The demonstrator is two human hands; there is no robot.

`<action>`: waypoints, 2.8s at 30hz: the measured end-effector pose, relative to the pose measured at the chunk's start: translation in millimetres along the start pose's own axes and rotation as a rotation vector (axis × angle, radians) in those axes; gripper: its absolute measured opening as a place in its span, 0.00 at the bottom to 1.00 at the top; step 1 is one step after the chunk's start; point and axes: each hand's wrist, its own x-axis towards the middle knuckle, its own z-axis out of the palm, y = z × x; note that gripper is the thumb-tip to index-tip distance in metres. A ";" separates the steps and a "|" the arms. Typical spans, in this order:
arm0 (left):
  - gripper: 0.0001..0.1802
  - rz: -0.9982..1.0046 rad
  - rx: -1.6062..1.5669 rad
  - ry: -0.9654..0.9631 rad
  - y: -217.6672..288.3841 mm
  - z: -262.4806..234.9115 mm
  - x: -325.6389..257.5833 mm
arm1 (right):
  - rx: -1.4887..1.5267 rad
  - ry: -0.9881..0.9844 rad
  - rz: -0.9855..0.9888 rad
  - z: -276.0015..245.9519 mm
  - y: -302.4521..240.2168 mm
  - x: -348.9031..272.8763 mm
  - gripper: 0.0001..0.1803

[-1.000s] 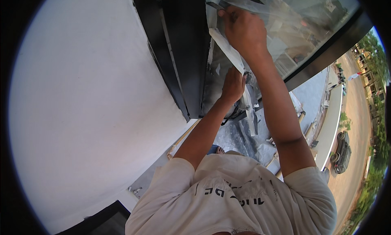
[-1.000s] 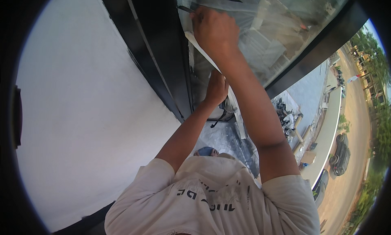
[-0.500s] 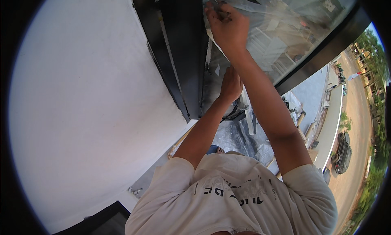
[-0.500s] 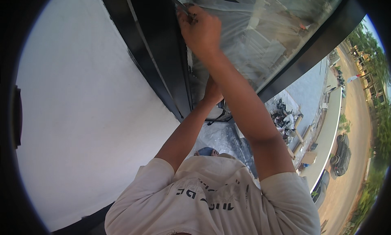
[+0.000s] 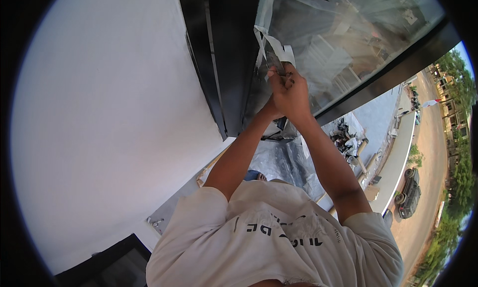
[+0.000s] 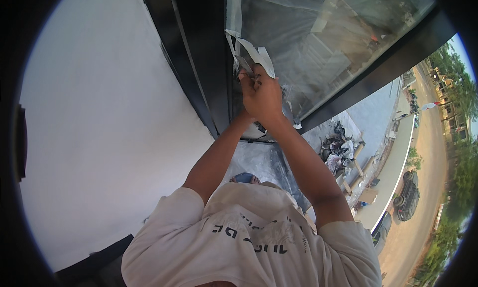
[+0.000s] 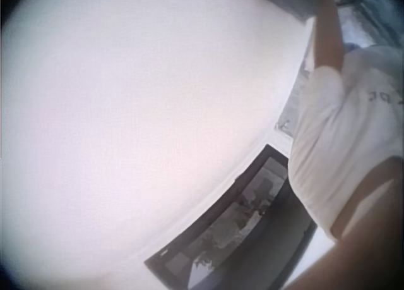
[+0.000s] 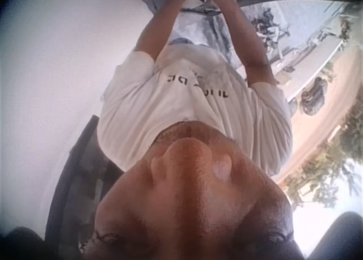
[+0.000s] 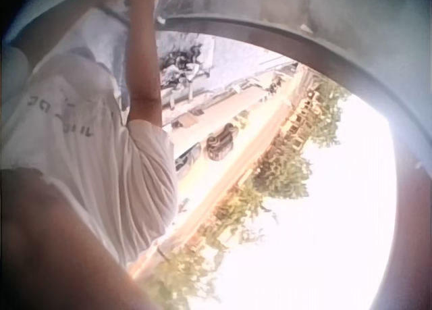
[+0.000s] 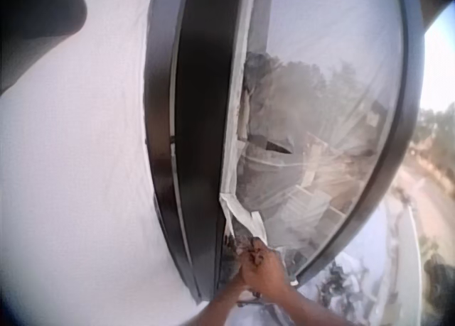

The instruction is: The person removes protective plastic film from a window frame using a utility knife and their hands. They carefully peel away the film from the edges and surface of the frame, discarding the pieces onto the scaffolding below.

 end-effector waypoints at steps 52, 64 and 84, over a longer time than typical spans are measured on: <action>0.12 -0.584 -0.596 0.642 -34.3 31.4 -134.8 | 0.192 -0.372 0.513 47.5 94.5 -72.2 0.23; 0.28 -0.898 -0.417 0.353 -87.8 -5.2 -193.1 | -0.043 -0.488 0.435 22.9 146.8 -148.9 0.22; 0.19 -0.641 0.302 0.573 -180.3 0.7 -78.4 | -0.169 -0.387 0.210 29.7 242.6 -174.8 0.13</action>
